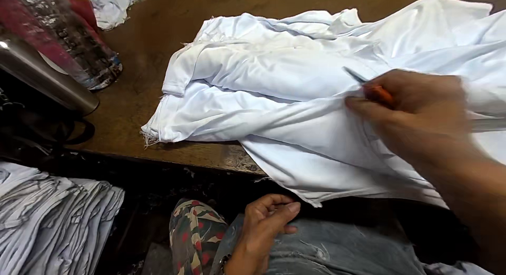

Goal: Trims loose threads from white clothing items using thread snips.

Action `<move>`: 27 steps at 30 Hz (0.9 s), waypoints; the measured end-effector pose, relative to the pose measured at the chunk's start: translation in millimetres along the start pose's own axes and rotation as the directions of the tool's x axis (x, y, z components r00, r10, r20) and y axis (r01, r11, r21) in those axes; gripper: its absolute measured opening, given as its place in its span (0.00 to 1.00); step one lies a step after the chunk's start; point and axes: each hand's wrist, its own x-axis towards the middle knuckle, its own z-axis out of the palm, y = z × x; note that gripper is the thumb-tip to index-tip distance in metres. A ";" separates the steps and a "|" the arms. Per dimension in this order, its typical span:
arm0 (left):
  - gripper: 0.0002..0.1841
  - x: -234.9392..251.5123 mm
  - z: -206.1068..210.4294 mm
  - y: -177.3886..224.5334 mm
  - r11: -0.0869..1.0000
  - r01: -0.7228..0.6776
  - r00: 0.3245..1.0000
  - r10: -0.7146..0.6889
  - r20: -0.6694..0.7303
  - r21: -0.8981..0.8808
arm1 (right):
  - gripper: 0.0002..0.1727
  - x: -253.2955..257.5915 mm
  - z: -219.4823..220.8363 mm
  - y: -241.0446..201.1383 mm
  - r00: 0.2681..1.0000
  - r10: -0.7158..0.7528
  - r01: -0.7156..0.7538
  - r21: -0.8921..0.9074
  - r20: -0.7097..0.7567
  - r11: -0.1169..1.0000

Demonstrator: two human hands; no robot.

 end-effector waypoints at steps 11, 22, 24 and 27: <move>0.05 13.8 30.7 -4.9 0.966 0.236 0.970 -0.230 0.074 -0.101 | 0.19 -91.1 -18.2 -13.9 0.953 -0.014 -0.088 0.323 0.302 0.942; 0.06 -9.1 11.4 -14.8 0.981 0.183 0.955 -0.161 0.250 -0.070 | 0.23 -166.0 -15.7 20.0 0.653 0.093 -0.516 0.351 0.751 0.781; 0.06 -9.6 11.9 -14.0 0.976 0.206 0.950 -0.184 0.251 -0.064 | 0.24 -165.0 -7.6 19.5 0.668 0.089 -0.487 0.344 0.739 0.803; 0.06 -9.7 11.4 -14.4 0.971 0.230 0.946 -0.205 0.251 -0.072 | 0.26 -161.7 1.1 19.0 0.684 0.064 -0.443 0.345 0.726 0.827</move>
